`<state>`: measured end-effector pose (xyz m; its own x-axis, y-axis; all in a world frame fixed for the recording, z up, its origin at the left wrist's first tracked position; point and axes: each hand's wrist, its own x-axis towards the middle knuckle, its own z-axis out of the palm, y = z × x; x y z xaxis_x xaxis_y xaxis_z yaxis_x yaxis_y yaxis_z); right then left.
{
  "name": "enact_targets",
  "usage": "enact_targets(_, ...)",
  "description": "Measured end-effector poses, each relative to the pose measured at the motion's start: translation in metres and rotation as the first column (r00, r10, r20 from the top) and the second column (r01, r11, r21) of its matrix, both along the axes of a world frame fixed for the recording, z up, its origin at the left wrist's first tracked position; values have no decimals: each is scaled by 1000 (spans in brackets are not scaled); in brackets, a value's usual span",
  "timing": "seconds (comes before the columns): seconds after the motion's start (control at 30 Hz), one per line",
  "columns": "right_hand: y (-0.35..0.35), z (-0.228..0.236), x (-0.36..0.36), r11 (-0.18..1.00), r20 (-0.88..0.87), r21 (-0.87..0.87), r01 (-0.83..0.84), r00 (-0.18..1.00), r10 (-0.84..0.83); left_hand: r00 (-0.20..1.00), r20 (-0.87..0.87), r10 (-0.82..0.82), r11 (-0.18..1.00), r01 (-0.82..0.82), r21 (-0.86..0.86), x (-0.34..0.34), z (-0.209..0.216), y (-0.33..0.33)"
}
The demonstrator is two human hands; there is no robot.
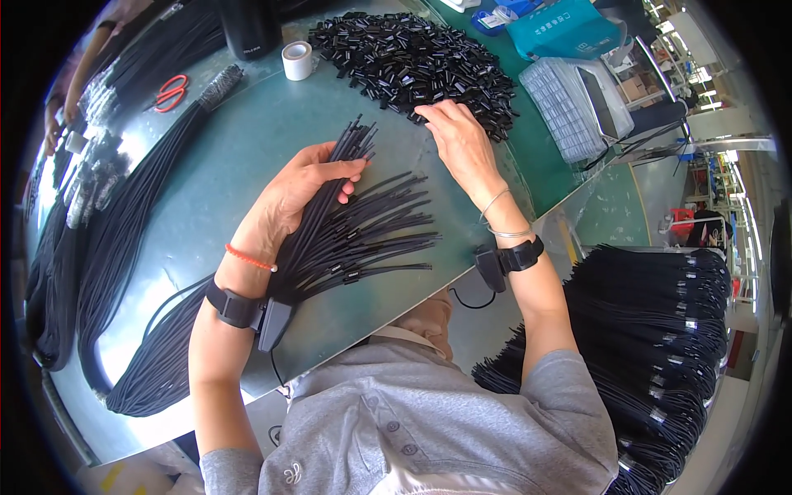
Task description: Sorting and bundling black wire components at a production workbench.
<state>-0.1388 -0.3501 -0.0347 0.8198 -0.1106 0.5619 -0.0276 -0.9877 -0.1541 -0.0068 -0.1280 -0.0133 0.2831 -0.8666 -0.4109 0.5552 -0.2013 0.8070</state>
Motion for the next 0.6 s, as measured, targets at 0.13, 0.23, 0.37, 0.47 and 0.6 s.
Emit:
enact_targets(0.13,2,2,-4,984,-29,174,30,999,-25,1000,19,-16,1000,16,-7,-1,-1,1)
enact_targets(0.23,-2,-1,-2,994,-29,109,19,999,-16,999,26,-21,1000,21,-18,-1,-1,0)
enact_targets(0.37,3,0,-4,989,-47,143,26,999,-20,1000,16,-23,999,23,-29,0,-3,0)
enact_targets(0.47,10,3,-7,973,-55,226,37,998,-26,999,5,-36,999,36,-40,1,-5,0)
enact_targets(0.6,16,5,-7,968,-34,251,-1,999,10,999,13,-35,999,35,-29,1,-3,1)
